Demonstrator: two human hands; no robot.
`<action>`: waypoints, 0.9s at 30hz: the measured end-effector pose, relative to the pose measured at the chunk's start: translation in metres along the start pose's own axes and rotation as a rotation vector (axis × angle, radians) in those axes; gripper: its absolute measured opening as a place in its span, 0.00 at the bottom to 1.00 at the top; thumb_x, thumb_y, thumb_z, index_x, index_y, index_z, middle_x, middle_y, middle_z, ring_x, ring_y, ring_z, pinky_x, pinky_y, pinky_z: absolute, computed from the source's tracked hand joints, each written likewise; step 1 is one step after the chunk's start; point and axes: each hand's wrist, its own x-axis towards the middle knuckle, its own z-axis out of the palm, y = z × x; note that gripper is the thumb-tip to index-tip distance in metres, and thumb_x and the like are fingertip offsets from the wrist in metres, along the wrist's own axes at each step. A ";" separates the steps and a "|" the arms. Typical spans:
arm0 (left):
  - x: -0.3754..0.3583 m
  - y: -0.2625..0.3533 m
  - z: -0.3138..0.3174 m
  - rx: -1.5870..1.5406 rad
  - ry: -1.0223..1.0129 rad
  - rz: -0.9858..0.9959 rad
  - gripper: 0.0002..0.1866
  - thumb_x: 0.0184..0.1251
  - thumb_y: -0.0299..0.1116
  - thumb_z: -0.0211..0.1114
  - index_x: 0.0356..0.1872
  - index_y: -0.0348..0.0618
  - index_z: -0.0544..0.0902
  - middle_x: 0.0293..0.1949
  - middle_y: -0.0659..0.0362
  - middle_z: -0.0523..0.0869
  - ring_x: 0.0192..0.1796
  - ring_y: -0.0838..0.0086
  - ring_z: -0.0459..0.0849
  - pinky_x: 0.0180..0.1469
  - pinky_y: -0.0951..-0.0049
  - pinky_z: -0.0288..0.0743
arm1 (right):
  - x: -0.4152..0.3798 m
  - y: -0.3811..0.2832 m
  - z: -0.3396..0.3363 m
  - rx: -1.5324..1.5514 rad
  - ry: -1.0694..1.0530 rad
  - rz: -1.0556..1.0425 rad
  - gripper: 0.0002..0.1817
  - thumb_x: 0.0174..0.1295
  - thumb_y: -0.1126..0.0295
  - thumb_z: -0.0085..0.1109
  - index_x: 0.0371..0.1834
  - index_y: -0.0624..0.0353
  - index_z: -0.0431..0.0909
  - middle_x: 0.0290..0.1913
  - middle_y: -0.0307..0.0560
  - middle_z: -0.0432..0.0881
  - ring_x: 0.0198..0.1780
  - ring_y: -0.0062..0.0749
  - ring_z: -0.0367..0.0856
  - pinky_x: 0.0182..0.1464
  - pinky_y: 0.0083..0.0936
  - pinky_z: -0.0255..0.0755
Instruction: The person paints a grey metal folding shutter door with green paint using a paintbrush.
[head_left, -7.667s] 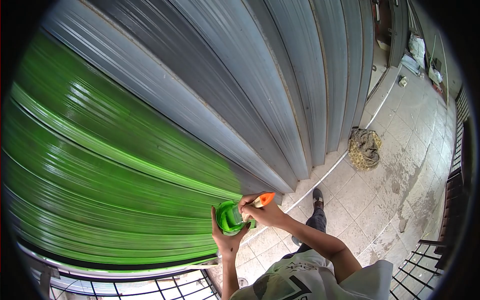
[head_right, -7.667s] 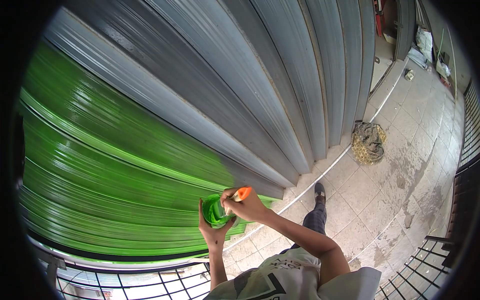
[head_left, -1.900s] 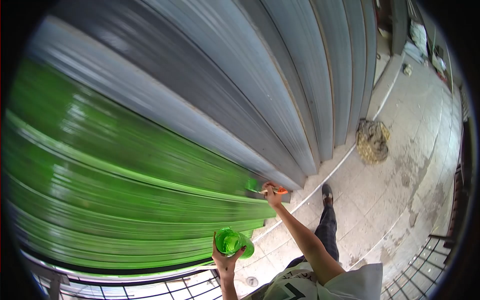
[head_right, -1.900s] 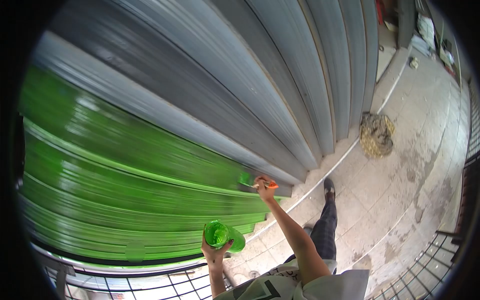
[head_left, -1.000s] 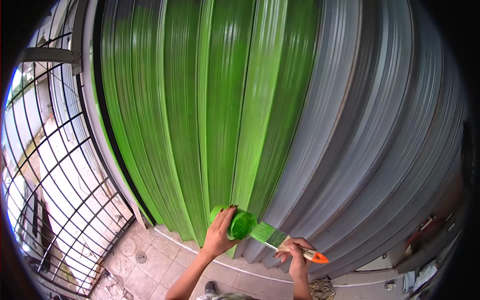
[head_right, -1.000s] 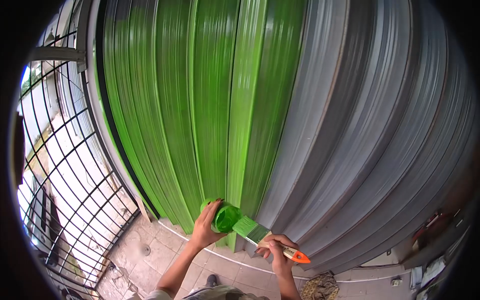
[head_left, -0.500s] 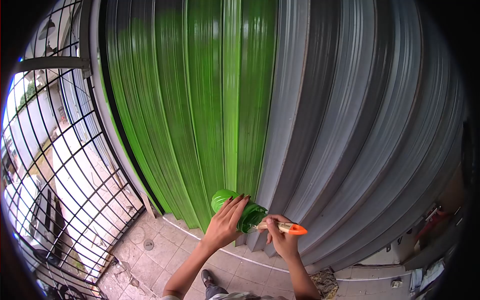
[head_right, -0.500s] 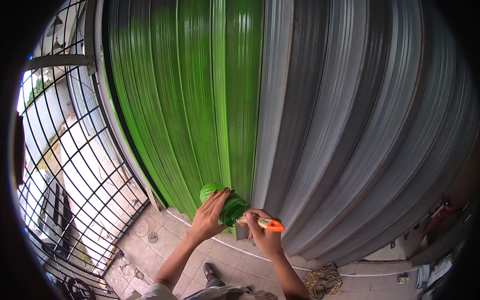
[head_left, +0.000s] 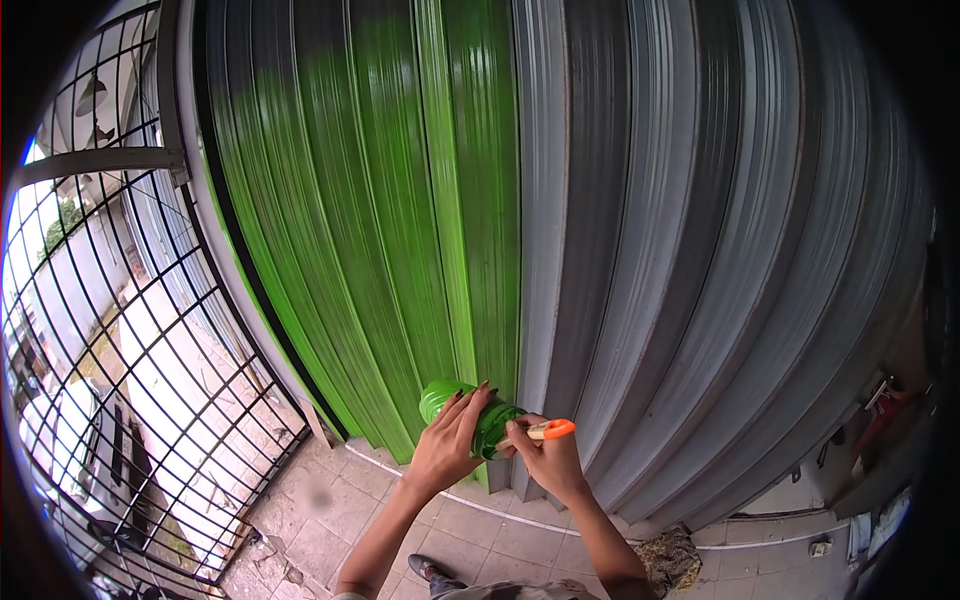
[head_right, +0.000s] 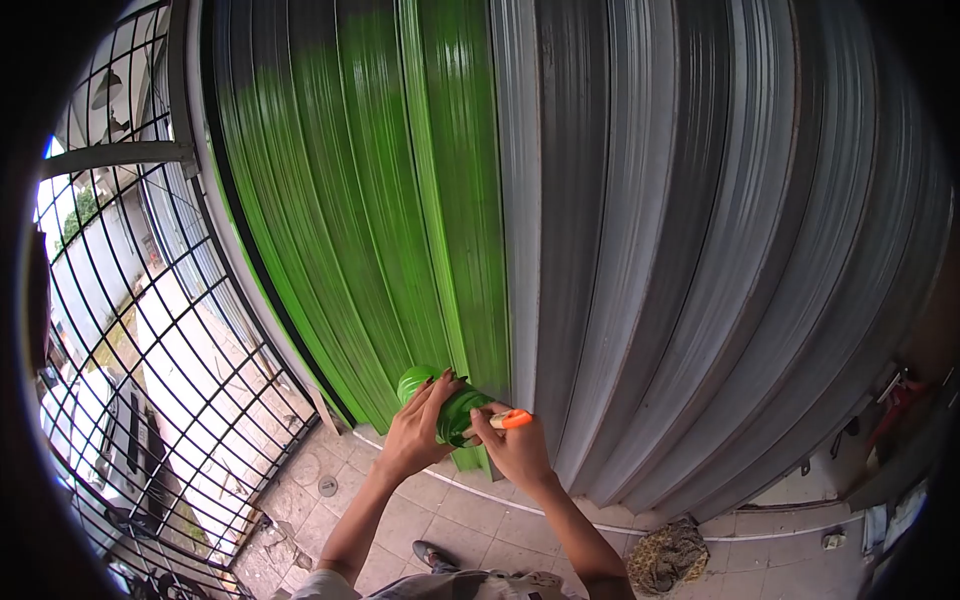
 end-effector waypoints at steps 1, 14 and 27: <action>0.000 0.001 -0.001 -0.001 0.007 -0.006 0.47 0.43 0.28 0.73 0.67 0.32 0.57 0.64 0.48 0.70 0.64 0.56 0.71 0.66 0.57 0.65 | 0.000 -0.001 0.000 -0.010 0.005 0.000 0.14 0.67 0.64 0.55 0.33 0.66 0.79 0.21 0.42 0.83 0.24 0.22 0.84 0.24 0.16 0.72; -0.023 0.003 0.011 -0.058 -0.014 -0.107 0.53 0.41 0.31 0.76 0.69 0.34 0.52 0.60 0.49 0.74 0.62 0.55 0.73 0.64 0.58 0.69 | -0.001 0.011 -0.001 -0.472 -0.117 -0.163 0.12 0.67 0.69 0.52 0.31 0.67 0.77 0.22 0.41 0.81 0.20 0.17 0.78 0.20 0.16 0.68; -0.058 -0.004 0.043 -0.439 -0.012 -0.444 0.66 0.34 0.34 0.83 0.73 0.43 0.41 0.59 0.46 0.76 0.59 0.56 0.77 0.58 0.62 0.74 | -0.050 0.069 0.013 0.731 0.196 0.307 0.08 0.61 0.69 0.51 0.31 0.62 0.74 0.22 0.48 0.79 0.17 0.24 0.76 0.16 0.15 0.65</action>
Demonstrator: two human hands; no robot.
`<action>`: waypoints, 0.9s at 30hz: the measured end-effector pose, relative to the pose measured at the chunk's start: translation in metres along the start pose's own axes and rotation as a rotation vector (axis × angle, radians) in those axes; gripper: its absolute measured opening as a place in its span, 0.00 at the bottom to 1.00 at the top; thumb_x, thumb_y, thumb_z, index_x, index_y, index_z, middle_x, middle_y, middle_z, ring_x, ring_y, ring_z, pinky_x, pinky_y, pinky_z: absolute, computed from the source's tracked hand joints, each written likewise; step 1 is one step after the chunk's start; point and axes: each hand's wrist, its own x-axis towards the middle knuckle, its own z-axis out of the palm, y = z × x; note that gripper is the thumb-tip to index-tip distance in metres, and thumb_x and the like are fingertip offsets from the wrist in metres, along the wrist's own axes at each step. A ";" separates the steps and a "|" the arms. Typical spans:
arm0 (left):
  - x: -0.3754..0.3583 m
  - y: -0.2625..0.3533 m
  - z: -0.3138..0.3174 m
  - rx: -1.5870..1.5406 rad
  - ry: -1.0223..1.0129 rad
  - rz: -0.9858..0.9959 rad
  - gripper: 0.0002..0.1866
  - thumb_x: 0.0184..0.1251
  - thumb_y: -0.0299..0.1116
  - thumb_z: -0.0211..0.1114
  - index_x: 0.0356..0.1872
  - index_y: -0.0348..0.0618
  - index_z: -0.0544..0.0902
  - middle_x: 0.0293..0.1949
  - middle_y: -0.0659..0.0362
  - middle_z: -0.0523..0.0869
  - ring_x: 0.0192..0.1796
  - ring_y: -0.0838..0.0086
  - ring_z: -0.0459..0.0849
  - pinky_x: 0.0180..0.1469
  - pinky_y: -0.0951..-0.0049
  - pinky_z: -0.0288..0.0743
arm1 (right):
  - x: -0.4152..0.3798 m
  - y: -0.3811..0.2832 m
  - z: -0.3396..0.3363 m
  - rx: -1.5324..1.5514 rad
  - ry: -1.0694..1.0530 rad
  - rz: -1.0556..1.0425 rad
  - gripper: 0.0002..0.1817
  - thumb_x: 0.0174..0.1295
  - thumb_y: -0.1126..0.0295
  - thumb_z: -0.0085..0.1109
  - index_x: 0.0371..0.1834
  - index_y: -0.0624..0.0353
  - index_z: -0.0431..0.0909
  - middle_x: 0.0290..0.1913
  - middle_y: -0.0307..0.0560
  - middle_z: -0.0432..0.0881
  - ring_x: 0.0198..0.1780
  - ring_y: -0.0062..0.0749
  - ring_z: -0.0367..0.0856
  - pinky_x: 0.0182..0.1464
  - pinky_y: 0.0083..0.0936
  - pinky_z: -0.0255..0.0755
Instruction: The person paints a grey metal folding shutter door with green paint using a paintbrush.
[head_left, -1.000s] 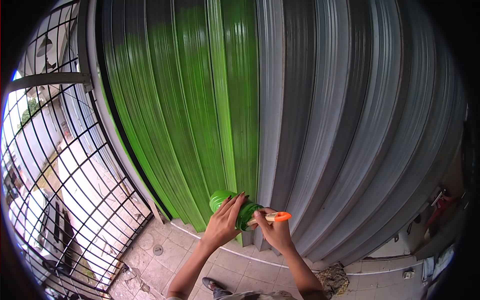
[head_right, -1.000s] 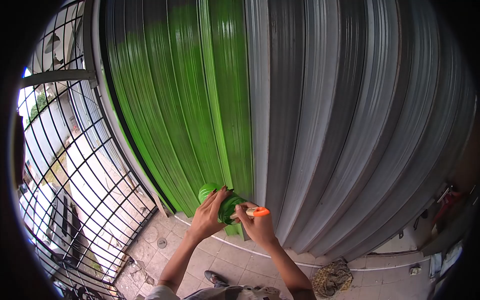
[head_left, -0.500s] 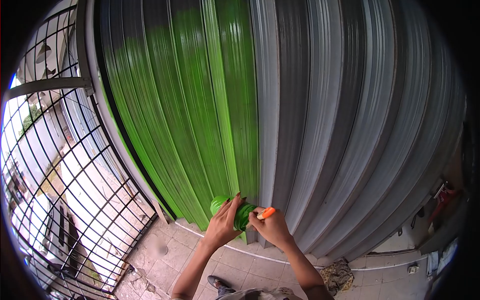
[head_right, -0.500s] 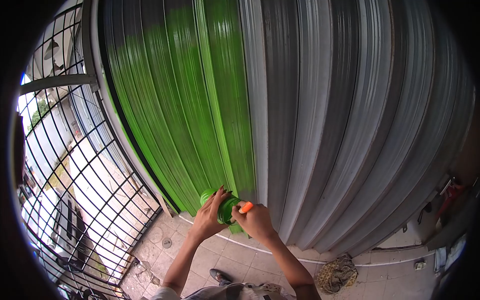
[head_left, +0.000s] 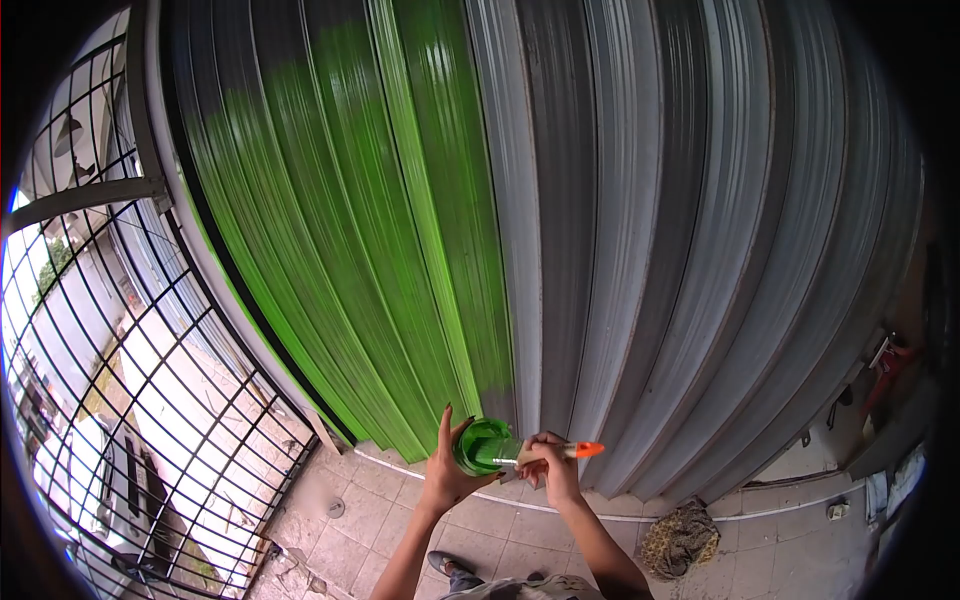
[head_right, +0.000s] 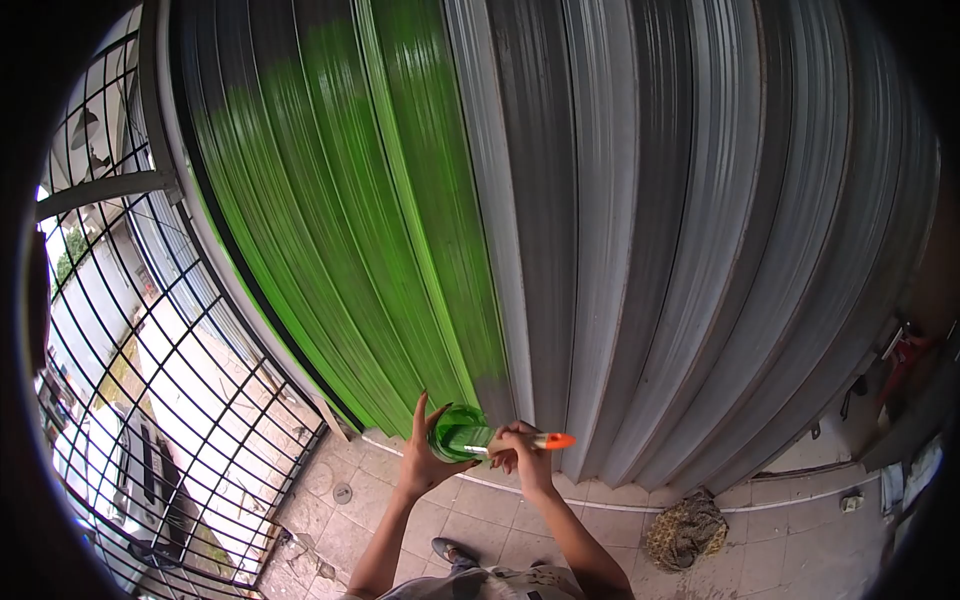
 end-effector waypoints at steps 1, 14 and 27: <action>-0.003 -0.004 0.004 -0.046 -0.001 -0.024 0.67 0.33 0.33 0.83 0.73 0.43 0.41 0.59 0.46 0.76 0.60 0.58 0.77 0.59 0.63 0.73 | -0.003 0.012 -0.009 0.058 0.013 -0.007 0.07 0.60 0.69 0.51 0.32 0.62 0.74 0.22 0.48 0.79 0.17 0.25 0.76 0.17 0.17 0.66; 0.000 -0.090 0.037 -0.244 -0.153 -0.101 0.65 0.34 0.28 0.83 0.72 0.40 0.43 0.54 0.44 0.76 0.55 0.61 0.78 0.57 0.65 0.73 | 0.011 0.119 -0.033 0.457 0.135 -0.137 0.13 0.53 0.69 0.53 0.36 0.68 0.76 0.31 0.53 0.81 0.25 0.40 0.82 0.26 0.29 0.77; 0.020 -0.261 0.051 -0.236 -0.187 -0.150 0.65 0.31 0.26 0.82 0.71 0.36 0.43 0.51 0.45 0.75 0.52 0.61 0.78 0.56 0.62 0.73 | 0.136 0.274 -0.065 0.387 0.449 -0.443 0.08 0.54 0.70 0.49 0.25 0.64 0.71 0.22 0.50 0.75 0.24 0.36 0.76 0.28 0.30 0.71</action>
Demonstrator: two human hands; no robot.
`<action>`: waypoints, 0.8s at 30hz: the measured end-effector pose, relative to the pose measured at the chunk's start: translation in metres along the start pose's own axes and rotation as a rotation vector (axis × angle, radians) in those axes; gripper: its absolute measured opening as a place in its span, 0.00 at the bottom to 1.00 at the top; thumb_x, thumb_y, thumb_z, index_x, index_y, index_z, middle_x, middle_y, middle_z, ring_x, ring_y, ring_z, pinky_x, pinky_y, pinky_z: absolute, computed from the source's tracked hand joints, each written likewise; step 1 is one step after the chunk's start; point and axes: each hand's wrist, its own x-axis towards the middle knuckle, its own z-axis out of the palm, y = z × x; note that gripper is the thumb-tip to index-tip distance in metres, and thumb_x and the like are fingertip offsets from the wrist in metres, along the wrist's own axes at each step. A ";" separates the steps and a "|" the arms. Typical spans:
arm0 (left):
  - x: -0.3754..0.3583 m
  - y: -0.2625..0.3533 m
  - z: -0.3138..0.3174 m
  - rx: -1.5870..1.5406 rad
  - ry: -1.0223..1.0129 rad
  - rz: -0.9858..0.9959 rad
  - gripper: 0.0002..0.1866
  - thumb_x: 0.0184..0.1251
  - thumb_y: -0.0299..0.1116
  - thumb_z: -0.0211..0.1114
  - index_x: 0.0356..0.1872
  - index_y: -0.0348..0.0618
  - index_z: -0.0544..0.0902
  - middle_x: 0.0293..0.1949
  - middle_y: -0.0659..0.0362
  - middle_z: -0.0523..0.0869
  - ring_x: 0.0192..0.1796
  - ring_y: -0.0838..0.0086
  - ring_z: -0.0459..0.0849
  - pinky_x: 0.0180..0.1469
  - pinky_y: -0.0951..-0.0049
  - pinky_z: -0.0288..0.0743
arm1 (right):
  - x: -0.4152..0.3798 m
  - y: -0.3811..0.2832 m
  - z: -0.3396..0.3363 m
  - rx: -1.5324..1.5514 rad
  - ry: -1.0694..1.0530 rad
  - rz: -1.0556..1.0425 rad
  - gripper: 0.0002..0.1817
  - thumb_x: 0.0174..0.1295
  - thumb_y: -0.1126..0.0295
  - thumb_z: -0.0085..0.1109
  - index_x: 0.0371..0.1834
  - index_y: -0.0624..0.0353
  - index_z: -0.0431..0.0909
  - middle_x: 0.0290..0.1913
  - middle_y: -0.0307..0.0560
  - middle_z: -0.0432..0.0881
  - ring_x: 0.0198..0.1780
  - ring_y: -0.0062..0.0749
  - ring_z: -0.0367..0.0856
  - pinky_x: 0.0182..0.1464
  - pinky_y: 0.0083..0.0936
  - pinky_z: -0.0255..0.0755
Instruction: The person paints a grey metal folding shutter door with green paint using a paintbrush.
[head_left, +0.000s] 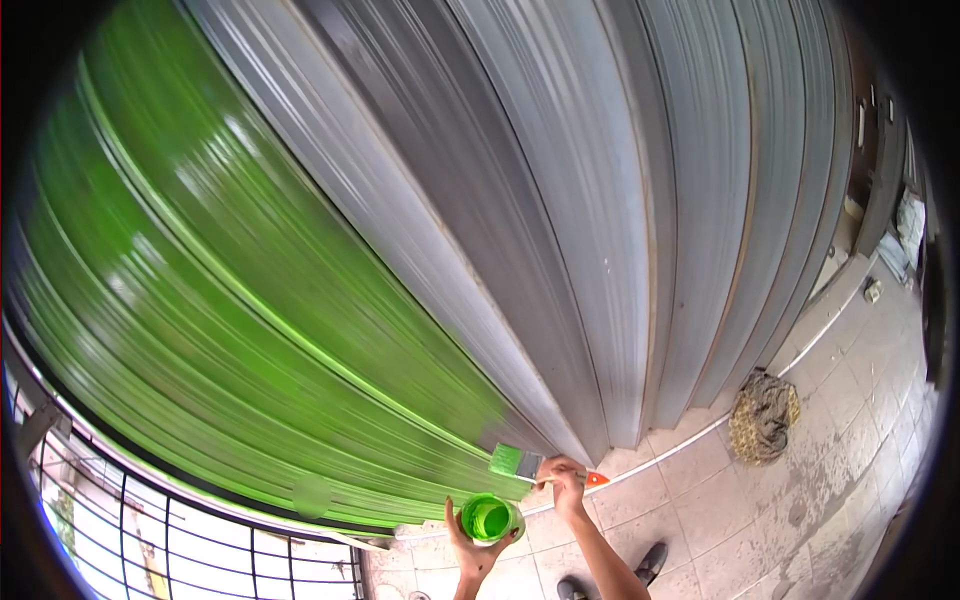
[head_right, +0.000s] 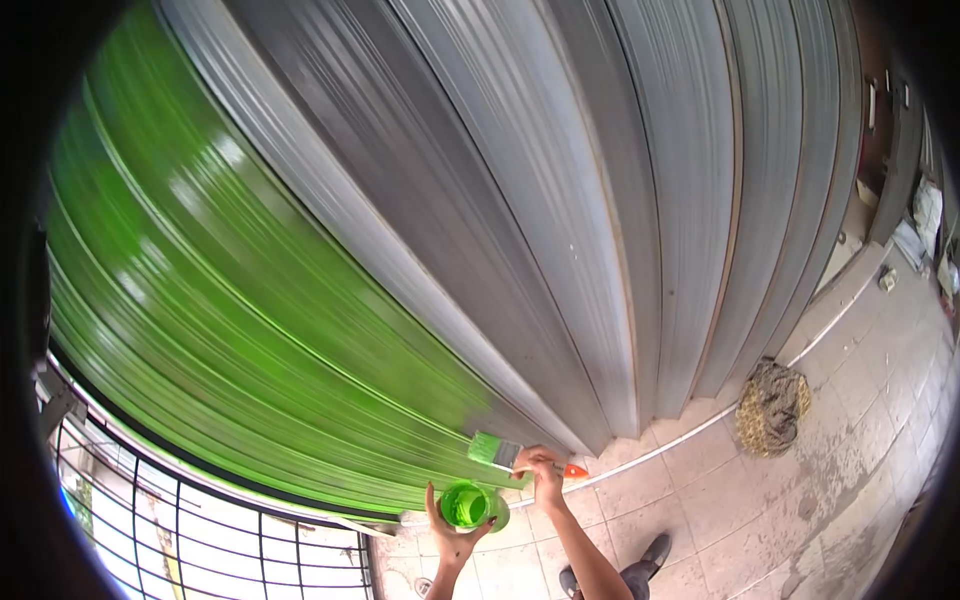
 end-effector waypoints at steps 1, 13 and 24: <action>-0.004 -0.011 -0.007 0.000 -0.002 0.003 0.65 0.31 0.27 0.82 0.71 0.36 0.43 0.51 0.45 0.75 0.52 0.60 0.77 0.56 0.62 0.73 | 0.012 0.015 -0.004 -0.012 0.005 -0.037 0.09 0.54 0.68 0.50 0.26 0.64 0.72 0.22 0.50 0.75 0.23 0.36 0.75 0.26 0.30 0.70; -0.042 -0.067 -0.047 -0.028 -0.069 -0.151 0.66 0.31 0.25 0.81 0.71 0.36 0.42 0.53 0.43 0.73 0.55 0.57 0.77 0.58 0.58 0.74 | 0.010 0.109 -0.071 -0.231 0.265 -0.151 0.09 0.59 0.76 0.46 0.26 0.64 0.77 0.25 0.42 0.79 0.22 0.16 0.72 0.22 0.13 0.64; -0.036 -0.055 -0.048 0.052 -0.131 -0.118 0.65 0.32 0.27 0.81 0.71 0.35 0.43 0.51 0.44 0.75 0.52 0.59 0.79 0.58 0.62 0.75 | 0.036 0.056 0.051 -0.068 0.099 -0.357 0.09 0.56 0.76 0.45 0.26 0.67 0.77 0.22 0.45 0.77 0.17 0.18 0.69 0.19 0.16 0.63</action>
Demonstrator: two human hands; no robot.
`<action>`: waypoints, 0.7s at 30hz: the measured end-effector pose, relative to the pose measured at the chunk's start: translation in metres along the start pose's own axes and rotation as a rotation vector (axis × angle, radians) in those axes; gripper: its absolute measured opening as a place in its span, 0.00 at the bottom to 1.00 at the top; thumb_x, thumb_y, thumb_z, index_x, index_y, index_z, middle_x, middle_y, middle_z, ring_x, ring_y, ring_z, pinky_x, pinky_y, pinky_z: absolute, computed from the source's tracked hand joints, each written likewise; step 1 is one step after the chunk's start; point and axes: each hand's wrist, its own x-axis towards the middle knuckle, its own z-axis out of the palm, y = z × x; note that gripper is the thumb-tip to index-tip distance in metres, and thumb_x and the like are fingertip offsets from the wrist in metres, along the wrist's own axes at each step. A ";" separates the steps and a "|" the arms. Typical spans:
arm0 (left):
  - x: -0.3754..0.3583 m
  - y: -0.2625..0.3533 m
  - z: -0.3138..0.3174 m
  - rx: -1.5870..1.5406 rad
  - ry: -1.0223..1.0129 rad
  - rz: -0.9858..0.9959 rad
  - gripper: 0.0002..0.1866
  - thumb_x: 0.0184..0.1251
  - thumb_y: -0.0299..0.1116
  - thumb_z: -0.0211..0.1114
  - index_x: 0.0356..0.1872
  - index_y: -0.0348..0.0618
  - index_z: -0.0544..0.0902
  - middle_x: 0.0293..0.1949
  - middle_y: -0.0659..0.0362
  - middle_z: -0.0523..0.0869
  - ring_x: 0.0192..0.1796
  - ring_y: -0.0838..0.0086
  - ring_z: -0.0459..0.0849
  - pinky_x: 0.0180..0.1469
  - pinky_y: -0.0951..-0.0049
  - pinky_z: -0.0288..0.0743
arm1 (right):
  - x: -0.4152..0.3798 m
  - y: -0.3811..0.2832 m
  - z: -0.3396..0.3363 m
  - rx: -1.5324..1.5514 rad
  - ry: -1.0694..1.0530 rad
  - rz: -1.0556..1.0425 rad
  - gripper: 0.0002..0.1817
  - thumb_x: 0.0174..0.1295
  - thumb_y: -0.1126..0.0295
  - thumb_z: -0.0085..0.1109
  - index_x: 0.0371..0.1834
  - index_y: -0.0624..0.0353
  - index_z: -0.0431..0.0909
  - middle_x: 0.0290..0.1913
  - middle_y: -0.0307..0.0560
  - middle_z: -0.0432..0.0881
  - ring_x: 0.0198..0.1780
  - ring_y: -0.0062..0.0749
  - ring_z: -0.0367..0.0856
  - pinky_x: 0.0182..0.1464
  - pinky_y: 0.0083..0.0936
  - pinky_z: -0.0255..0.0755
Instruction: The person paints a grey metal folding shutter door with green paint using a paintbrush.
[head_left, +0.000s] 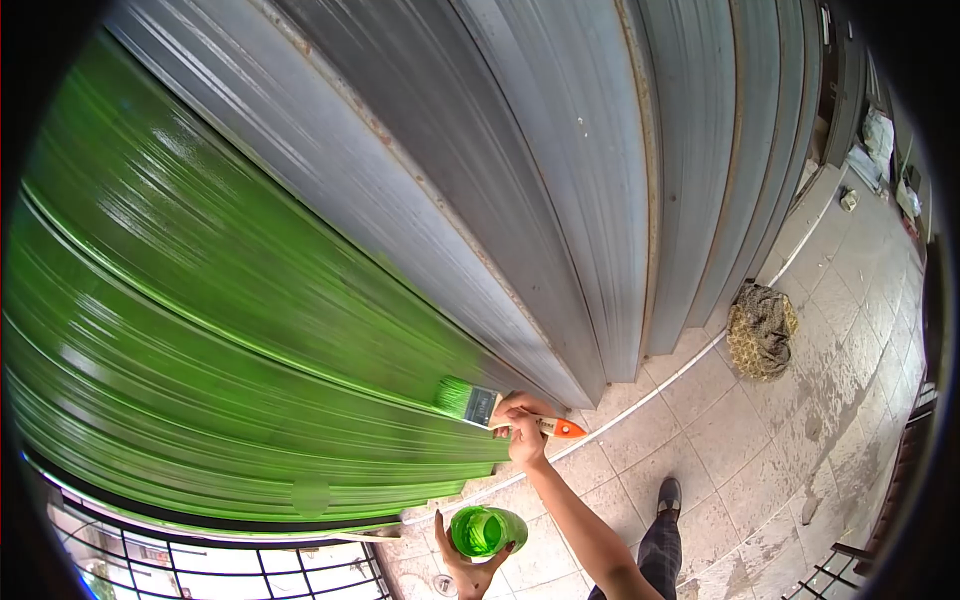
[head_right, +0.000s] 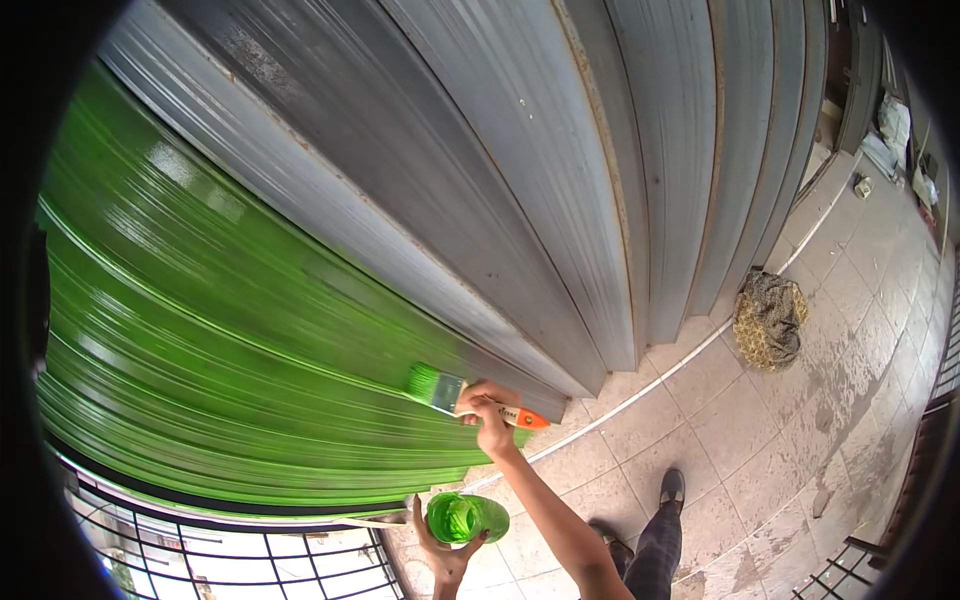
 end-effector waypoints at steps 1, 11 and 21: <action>0.000 0.000 0.000 -0.004 -0.011 0.001 0.65 0.32 0.27 0.81 0.71 0.36 0.43 0.51 0.44 0.75 0.52 0.59 0.79 0.58 0.61 0.75 | -0.007 0.021 -0.021 -0.013 0.029 0.033 0.09 0.56 0.76 0.45 0.26 0.66 0.76 0.22 0.44 0.77 0.17 0.18 0.68 0.19 0.16 0.62; -0.015 -0.016 0.004 -0.035 -0.020 -0.002 0.66 0.30 0.27 0.82 0.71 0.35 0.42 0.48 0.46 0.76 0.50 0.60 0.79 0.54 0.62 0.76 | -0.039 0.091 -0.108 -0.234 0.295 0.209 0.09 0.59 0.74 0.47 0.26 0.61 0.77 0.24 0.39 0.79 0.21 0.16 0.72 0.20 0.14 0.63; -0.015 0.004 0.006 -0.032 -0.023 0.036 0.66 0.30 0.27 0.82 0.71 0.35 0.42 0.49 0.47 0.75 0.50 0.60 0.79 0.53 0.63 0.77 | -0.013 0.052 -0.050 -0.022 0.100 0.013 0.09 0.56 0.75 0.45 0.24 0.64 0.75 0.22 0.40 0.77 0.18 0.15 0.67 0.18 0.14 0.59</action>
